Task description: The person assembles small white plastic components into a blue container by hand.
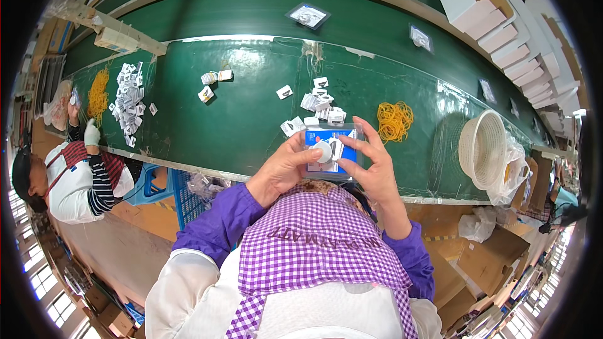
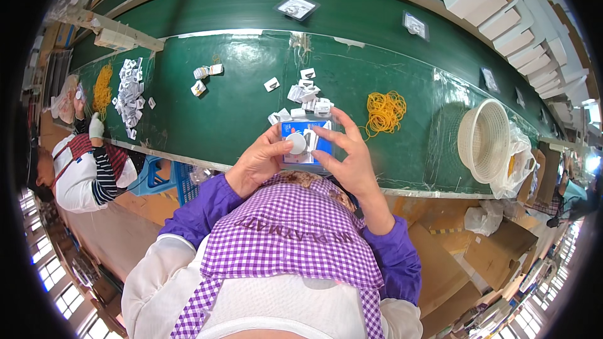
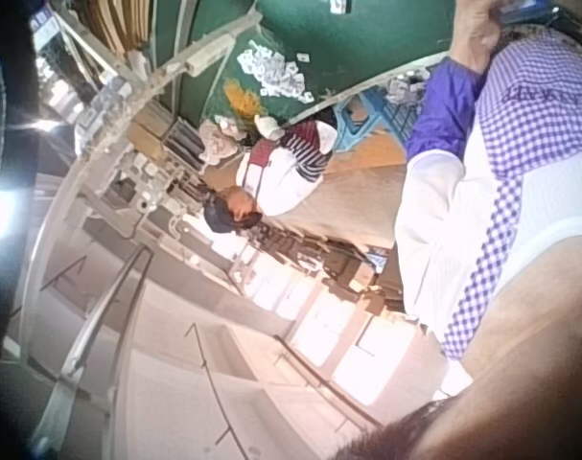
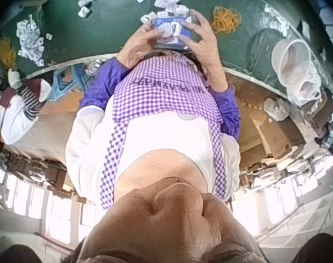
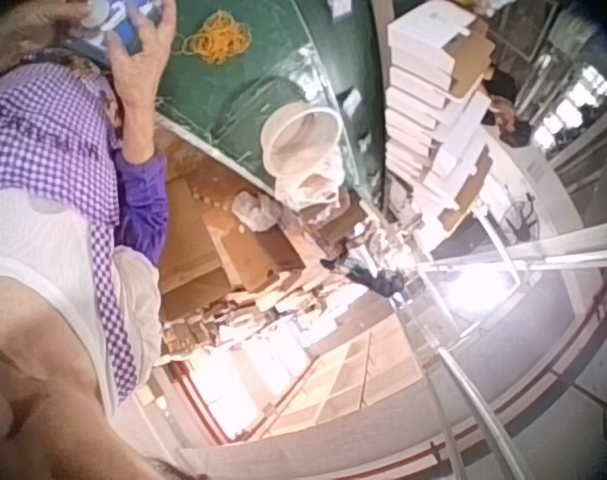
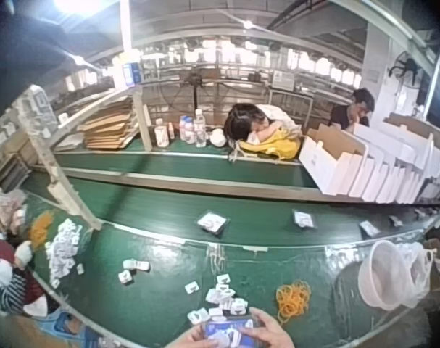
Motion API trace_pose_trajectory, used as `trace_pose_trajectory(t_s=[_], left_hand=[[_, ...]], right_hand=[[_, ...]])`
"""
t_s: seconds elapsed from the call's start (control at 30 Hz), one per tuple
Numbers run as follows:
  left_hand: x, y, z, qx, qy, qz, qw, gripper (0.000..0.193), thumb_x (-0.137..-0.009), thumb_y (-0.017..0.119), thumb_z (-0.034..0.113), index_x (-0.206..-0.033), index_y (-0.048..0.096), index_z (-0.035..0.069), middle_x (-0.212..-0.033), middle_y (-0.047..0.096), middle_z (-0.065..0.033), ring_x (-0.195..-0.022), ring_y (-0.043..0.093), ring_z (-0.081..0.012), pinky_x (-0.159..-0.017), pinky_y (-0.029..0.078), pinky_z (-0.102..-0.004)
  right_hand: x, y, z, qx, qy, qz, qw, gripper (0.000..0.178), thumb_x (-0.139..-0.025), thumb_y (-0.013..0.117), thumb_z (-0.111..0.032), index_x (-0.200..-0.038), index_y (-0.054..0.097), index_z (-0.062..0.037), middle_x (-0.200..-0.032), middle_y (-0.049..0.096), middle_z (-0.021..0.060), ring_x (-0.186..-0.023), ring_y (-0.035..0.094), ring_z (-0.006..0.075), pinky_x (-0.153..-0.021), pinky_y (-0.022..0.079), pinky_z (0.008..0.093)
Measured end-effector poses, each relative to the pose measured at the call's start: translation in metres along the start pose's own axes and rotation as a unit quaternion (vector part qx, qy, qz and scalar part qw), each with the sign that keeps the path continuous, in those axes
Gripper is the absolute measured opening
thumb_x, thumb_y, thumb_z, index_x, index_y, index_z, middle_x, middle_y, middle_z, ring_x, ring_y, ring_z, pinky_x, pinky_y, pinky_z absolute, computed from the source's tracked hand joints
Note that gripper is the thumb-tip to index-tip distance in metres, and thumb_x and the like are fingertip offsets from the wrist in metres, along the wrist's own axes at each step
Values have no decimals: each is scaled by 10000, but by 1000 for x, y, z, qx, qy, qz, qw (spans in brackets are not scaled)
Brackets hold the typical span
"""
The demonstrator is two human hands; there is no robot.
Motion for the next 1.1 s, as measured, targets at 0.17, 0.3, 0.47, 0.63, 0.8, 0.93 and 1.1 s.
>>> trace_pose_trajectory(t_s=[0.17,0.3,0.47,0.63,0.8,0.93,1.1], left_hand=[[-4,-1,-3,15,-6,-7,1000,538,-732,736,118,-1183,444,107,-1093,571,-33,-1003,567,-167,-849,486,-361],[-4,-2,-3,36,-3,22,999,486,-737,733,100,-1141,461,100,-1058,580,-41,-984,571,-164,-827,488,-356],[-3,-3,-4,31,1,22,999,484,-755,722,127,-1159,457,96,-1049,584,-32,-971,573,-152,-813,486,-335],[-5,-1,-5,40,0,5,999,444,-772,707,135,-1140,463,95,-1037,587,-30,-953,581,-149,-816,486,-330],[-9,-3,-3,17,6,55,998,434,-751,716,121,-1118,484,103,-1050,590,-22,-948,597,-149,-816,511,-325],[-8,-2,0,4,11,54,998,429,-751,716,115,-1108,478,99,-1036,592,-24,-959,596,-157,-811,519,-339],[-6,10,6,-34,52,65,996,422,-740,711,64,-1084,470,95,-1016,597,-31,-954,596,-152,-787,529,-352]], right_hand=[[0,-4,-2,-10,19,-21,1000,419,-692,719,-71,-1102,637,-101,-1348,409,119,-1240,396,272,-1007,324,367],[2,0,2,-24,34,-27,999,358,-784,630,-51,-1137,617,-109,-1354,397,122,-1245,388,278,-1006,325,354],[3,-2,3,-44,55,-57,996,327,-862,525,-49,-1178,588,-101,-1370,377,133,-1253,379,285,-1007,318,337],[3,-1,6,-58,48,-71,995,327,-900,469,-65,-1214,559,-84,-1382,360,142,-1252,373,265,-1017,294,309],[9,9,13,-193,128,-52,971,402,-925,437,-65,-1325,414,-35,-1372,376,124,-1254,359,204,-1019,292,295],[12,18,22,-197,102,-19,975,443,-939,415,-83,-1369,327,-22,-1346,401,128,-1246,365,191,-1016,297,288],[12,19,13,-371,166,63,911,460,-960,391,-127,-1383,268,8,-1341,397,142,-1232,388,199,-1026,300,305]])
Point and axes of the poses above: each hand's wrist, its own x-axis away from the middle knuckle, its own y-axis out of the palm, z = x × y, the point moved 1 cm from there along -x, towards the middle knuckle
